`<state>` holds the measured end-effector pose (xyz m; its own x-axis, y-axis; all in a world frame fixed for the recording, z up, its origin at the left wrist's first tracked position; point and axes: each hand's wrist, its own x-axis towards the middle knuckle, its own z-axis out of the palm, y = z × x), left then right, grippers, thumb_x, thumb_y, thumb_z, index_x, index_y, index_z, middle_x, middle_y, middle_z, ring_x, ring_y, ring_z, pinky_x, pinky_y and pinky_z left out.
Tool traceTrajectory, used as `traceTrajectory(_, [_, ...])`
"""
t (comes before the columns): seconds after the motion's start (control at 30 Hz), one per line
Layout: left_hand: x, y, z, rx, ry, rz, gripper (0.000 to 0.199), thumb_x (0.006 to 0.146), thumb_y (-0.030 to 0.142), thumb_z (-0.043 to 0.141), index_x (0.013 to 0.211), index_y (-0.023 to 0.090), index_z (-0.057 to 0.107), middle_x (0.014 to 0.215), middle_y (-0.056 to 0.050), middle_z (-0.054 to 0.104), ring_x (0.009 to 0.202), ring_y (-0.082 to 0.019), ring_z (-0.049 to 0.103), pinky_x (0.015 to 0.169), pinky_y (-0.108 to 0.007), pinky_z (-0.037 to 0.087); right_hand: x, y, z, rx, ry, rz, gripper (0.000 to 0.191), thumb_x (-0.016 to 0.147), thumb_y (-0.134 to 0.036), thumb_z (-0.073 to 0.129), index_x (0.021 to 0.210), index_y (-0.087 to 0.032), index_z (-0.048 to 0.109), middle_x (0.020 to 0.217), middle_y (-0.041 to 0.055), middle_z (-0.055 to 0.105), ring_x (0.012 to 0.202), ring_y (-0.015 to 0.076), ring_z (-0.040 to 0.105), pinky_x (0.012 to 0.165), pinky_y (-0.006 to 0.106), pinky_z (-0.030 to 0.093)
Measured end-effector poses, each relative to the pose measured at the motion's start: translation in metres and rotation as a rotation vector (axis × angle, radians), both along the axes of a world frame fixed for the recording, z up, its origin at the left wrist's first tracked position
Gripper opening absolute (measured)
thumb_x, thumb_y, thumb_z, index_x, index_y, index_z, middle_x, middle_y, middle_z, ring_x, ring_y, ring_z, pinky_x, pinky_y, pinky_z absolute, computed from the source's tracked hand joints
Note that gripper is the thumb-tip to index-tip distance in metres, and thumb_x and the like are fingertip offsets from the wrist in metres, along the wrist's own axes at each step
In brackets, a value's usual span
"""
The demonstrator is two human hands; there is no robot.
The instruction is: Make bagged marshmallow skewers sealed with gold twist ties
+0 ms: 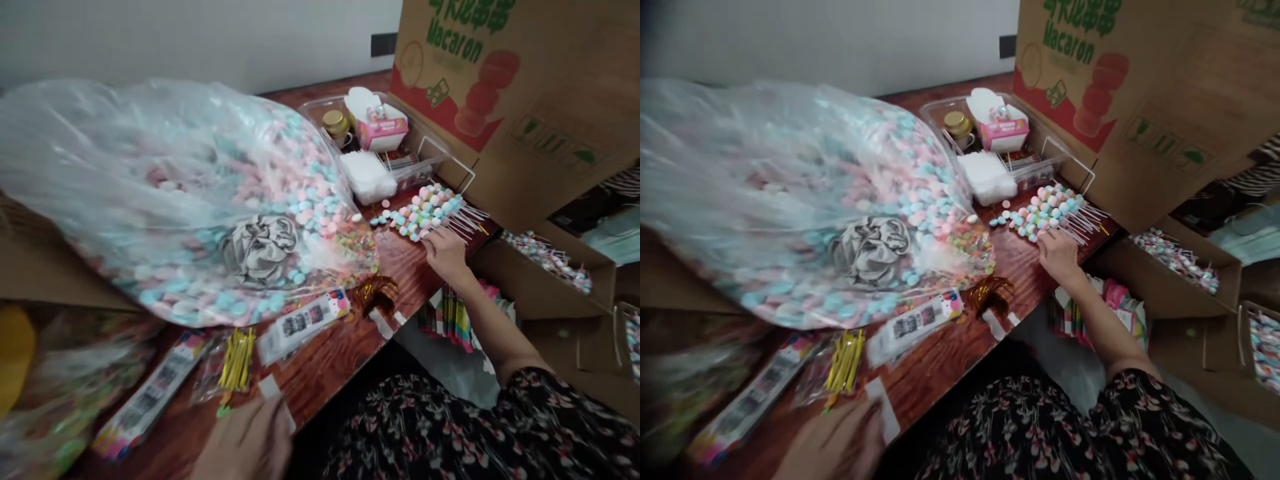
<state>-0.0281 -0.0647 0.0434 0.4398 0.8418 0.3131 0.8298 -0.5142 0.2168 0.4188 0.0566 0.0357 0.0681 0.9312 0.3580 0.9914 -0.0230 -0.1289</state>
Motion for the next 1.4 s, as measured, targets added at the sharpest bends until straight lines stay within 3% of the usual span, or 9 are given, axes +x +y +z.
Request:
traceTrajectory(0.07, [0.039,0.04,-0.005,0.036,0.124,-0.093,0.028,0.087,0.022,0.057,0.114,0.018,0.06,0.104,-0.012,0.066,0.094,-0.026,0.061,0.083,-0.04,0.054,0.008,0.022,0.015,-0.044,-0.088,-0.049,0.028,0.094,-0.027,0.043,0.09,-0.016,0.069,0.096,0.0113,0.065,0.093,0.023,0.052,0.079,0.033,0.034])
traceTrajectory(0.13, [0.068,0.071,-0.013,0.055,0.274,-0.085,0.029,0.086,0.019,0.054,0.114,0.014,0.062,0.111,-0.016,0.066,0.097,-0.029,0.061,0.079,-0.041,0.054,0.013,0.033,0.025,-0.077,-0.149,-0.084,0.028,0.093,-0.027,0.044,0.091,-0.016,0.069,0.097,0.0122,0.065,0.095,0.0245,0.05,0.078,0.034,0.032])
traceTrajectory(0.23, [0.081,0.092,-0.026,0.032,0.387,-0.088,0.03,0.082,0.012,0.052,0.109,0.015,0.065,0.111,-0.013,0.067,0.094,-0.026,0.062,0.078,-0.037,0.053,0.02,0.032,0.026,-0.124,-0.171,-0.154,0.026,0.092,-0.027,0.046,0.091,-0.015,0.069,0.101,0.0129,0.064,0.098,0.0253,0.049,0.077,0.034,0.03])
traceTrajectory(0.43, [0.066,0.086,-0.039,0.095,0.347,-0.096,0.023,0.083,0.01,0.053,0.1,0.017,0.067,0.092,-0.008,0.069,0.083,-0.023,0.062,0.072,-0.033,0.049,0.031,0.02,0.005,-0.182,-0.129,-0.181,0.024,0.091,-0.025,0.047,0.1,-0.014,0.066,0.106,0.0137,0.066,0.1,0.0253,0.05,0.075,0.033,0.03])
traceTrajectory(0.53, [0.069,0.086,-0.041,0.137,0.312,-0.066,0.015,0.088,0.016,0.052,0.094,0.018,0.066,0.088,-0.007,0.067,0.081,-0.021,0.062,0.072,-0.031,0.048,0.031,0.024,0.005,-0.205,-0.143,-0.199,0.026,0.092,-0.018,0.041,0.097,-0.013,0.066,0.099,0.0143,0.068,0.091,0.0233,0.054,0.07,0.032,0.028])
traceTrajectory(0.67, [0.074,0.087,-0.043,0.162,0.295,-0.054,0.018,0.089,0.019,0.052,0.1,0.016,0.067,0.09,-0.008,0.068,0.081,-0.022,0.062,0.071,-0.032,0.047,0.03,0.04,0.028,-0.238,-0.206,-0.188,0.031,0.093,-0.018,0.036,0.101,-0.014,0.066,0.093,0.0137,0.069,0.08,0.0219,0.058,0.064,0.031,0.026])
traceTrajectory(0.87, [0.076,0.086,-0.046,0.154,0.287,-0.027,0.026,0.086,0.016,0.055,0.109,0.016,0.068,0.096,-0.01,0.07,0.082,-0.023,0.062,0.068,-0.033,0.046,0.013,0.096,0.073,-0.34,-0.373,0.061,0.035,0.091,-0.017,0.038,0.11,-0.011,0.067,0.104,0.0196,0.069,0.092,0.0256,0.065,0.07,0.031,0.035])
traceTrajectory(1.07, [0.079,0.084,-0.047,0.174,0.286,-0.009,0.026,0.085,0.015,0.056,0.108,0.015,0.068,0.093,-0.008,0.071,0.079,-0.023,0.061,0.066,-0.033,0.045,-0.007,0.136,0.076,-0.476,-0.496,0.161,0.035,0.092,-0.021,0.042,0.112,-0.011,0.068,0.107,0.0215,0.07,0.097,0.0283,0.066,0.077,0.035,0.039])
traceTrajectory(1.4, [0.085,0.081,-0.044,0.128,0.271,0.046,0.033,0.086,0.017,0.056,0.117,0.016,0.065,0.104,-0.009,0.07,0.085,-0.023,0.061,0.068,-0.034,0.044,-0.018,0.149,0.097,-0.523,-0.576,0.11,0.034,0.093,-0.028,0.046,0.11,-0.013,0.07,0.104,0.0205,0.071,0.097,0.0325,0.066,0.075,0.035,0.04])
